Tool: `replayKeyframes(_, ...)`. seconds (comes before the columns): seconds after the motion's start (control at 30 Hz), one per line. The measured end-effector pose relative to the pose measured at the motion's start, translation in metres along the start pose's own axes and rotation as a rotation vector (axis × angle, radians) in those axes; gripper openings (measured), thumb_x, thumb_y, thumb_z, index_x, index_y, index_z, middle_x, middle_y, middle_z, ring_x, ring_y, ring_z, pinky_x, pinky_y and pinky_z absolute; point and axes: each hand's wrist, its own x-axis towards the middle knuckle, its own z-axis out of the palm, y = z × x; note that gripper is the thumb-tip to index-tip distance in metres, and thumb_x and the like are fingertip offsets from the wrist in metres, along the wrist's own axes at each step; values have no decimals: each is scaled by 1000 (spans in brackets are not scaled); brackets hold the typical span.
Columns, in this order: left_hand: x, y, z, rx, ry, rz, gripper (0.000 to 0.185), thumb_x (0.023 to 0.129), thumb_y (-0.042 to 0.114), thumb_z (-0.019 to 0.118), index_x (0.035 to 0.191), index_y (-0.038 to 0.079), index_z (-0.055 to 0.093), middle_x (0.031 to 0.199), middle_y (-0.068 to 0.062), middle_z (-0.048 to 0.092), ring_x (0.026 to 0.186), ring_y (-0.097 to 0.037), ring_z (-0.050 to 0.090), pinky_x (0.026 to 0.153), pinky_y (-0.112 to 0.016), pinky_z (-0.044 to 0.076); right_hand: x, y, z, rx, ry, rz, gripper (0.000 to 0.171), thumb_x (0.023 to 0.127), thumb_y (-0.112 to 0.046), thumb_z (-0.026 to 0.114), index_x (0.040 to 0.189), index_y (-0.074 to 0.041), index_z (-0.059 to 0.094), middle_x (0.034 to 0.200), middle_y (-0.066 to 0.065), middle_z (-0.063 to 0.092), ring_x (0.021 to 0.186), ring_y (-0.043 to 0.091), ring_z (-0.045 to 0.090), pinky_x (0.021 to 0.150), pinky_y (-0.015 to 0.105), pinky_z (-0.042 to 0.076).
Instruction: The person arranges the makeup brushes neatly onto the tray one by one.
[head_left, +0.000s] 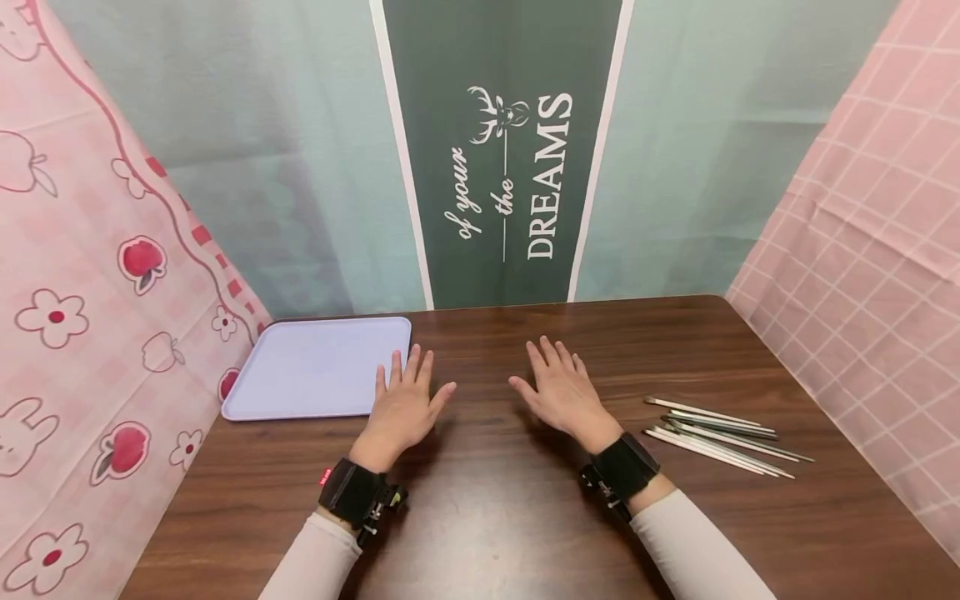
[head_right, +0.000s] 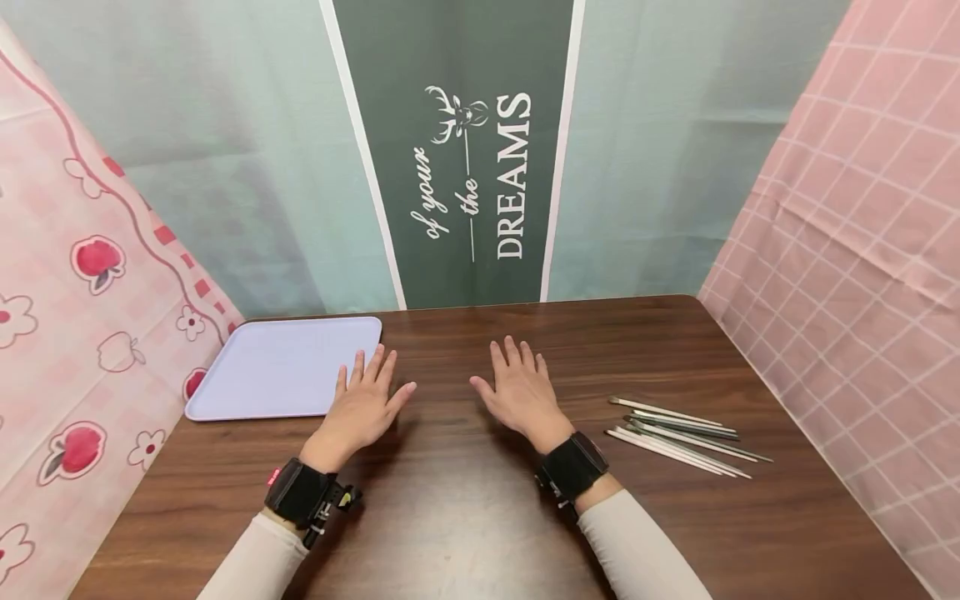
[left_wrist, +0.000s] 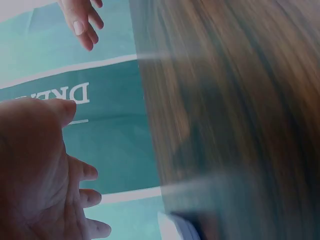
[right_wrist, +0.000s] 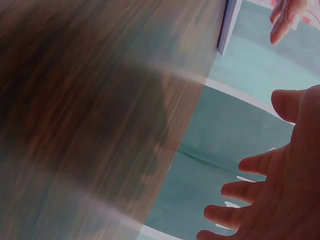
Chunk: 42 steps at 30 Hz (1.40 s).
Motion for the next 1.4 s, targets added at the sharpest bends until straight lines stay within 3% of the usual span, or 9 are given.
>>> replayKeyframes(0.4,-4,-33,-8,33,52,-69,75,105,56,34,159,4,26,164,-22,21,151,-48,15,118,-66,7,15,-22,5,9,-49,-4,74,104,-54,41,158,-5,31,161,22,30,146,43,31,114,58,29)
replayKeyframes(0.7,-10,-59,-17,48,67,-126,72,106,52,36,156,0,29,161,-26,25,148,-51,20,116,-67,10,27,-40,10,6,-48,-7,72,103,-53,44,156,-4,35,156,21,38,142,40,38,111,56,34)
replayKeyframes(1.0,-22,-96,-31,50,128,-177,68,105,44,42,147,-9,38,148,-34,40,137,-54,35,112,-70,19,39,-65,12,16,-74,-13,69,102,-49,50,153,-4,40,150,19,47,139,37,43,110,52,38)
replayKeyframes(1.4,-29,-148,-50,43,146,-312,68,104,42,43,138,-17,41,133,-43,43,120,-61,43,97,-70,37,55,-96,20,37,-111,-24,65,100,-47,56,148,-4,45,145,17,52,132,31,52,103,47,46)
